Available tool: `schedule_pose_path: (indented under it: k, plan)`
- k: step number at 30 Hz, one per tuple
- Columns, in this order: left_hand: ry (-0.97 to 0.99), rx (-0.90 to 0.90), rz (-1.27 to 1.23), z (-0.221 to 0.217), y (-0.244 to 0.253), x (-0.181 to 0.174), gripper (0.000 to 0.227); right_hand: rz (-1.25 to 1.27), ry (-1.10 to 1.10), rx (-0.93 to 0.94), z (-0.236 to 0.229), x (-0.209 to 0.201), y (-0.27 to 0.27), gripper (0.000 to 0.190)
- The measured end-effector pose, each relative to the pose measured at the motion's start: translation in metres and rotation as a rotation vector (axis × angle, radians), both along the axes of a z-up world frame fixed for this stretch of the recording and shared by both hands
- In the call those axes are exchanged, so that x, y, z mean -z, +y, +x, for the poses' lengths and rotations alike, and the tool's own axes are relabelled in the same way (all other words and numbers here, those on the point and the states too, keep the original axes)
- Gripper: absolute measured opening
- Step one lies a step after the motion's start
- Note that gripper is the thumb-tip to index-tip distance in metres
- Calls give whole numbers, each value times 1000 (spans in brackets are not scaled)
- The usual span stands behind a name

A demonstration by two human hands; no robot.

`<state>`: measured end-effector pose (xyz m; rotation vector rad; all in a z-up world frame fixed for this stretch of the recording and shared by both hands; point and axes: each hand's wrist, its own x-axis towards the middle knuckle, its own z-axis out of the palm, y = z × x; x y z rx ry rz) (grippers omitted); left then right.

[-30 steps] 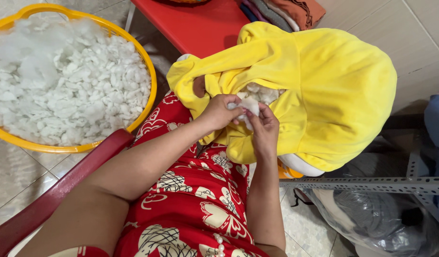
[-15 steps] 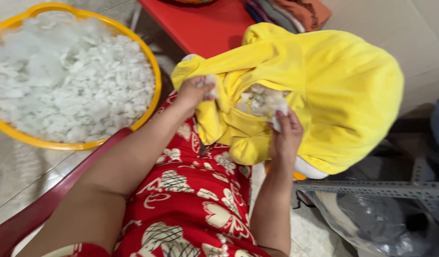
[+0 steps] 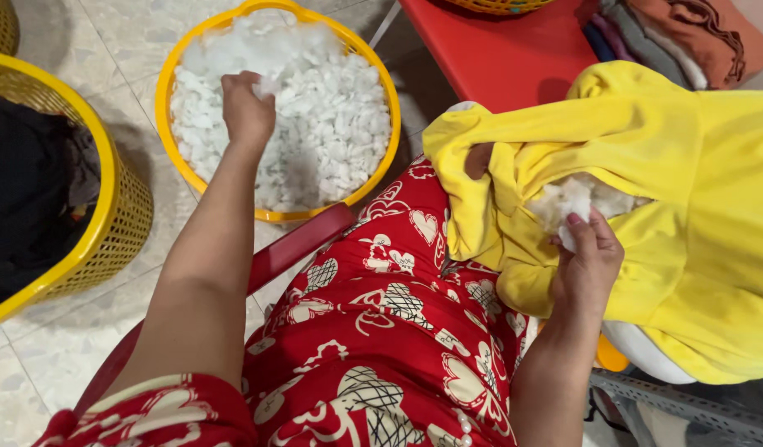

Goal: The person repeatedly scoops white cotton-like filling from a yellow basket and inserts it into a yellow plush toy held on their lap. They push the filling inside and adjust the opening throughout the clip.

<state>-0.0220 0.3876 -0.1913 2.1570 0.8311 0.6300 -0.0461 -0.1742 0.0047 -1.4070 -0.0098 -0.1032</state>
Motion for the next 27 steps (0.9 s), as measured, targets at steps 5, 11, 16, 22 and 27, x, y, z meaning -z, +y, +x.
schedule_pose_path:
  k: [5, 11, 16, 22, 27]
  plan:
    - [613, 364, 78, -16, -34, 58, 91, -67, 20, 15, -7, -5, 3, 30]
    - [940, 517, -50, -15, -43, 78, 103, -77, 33, 19, -5, -3, 7, 31]
    - [767, 342, -174, -18, -20, 44, 58, -85, 8, 0, 2, 0, 11, 34]
    - [196, 88, 143, 0, -37, -31, 11, -179, 5, 59, -12, 0, 15, 32]
    - [-488, 724, -141, 20, -183, -132, 28, -472, -154, 52, -24, -10, 24, 41]
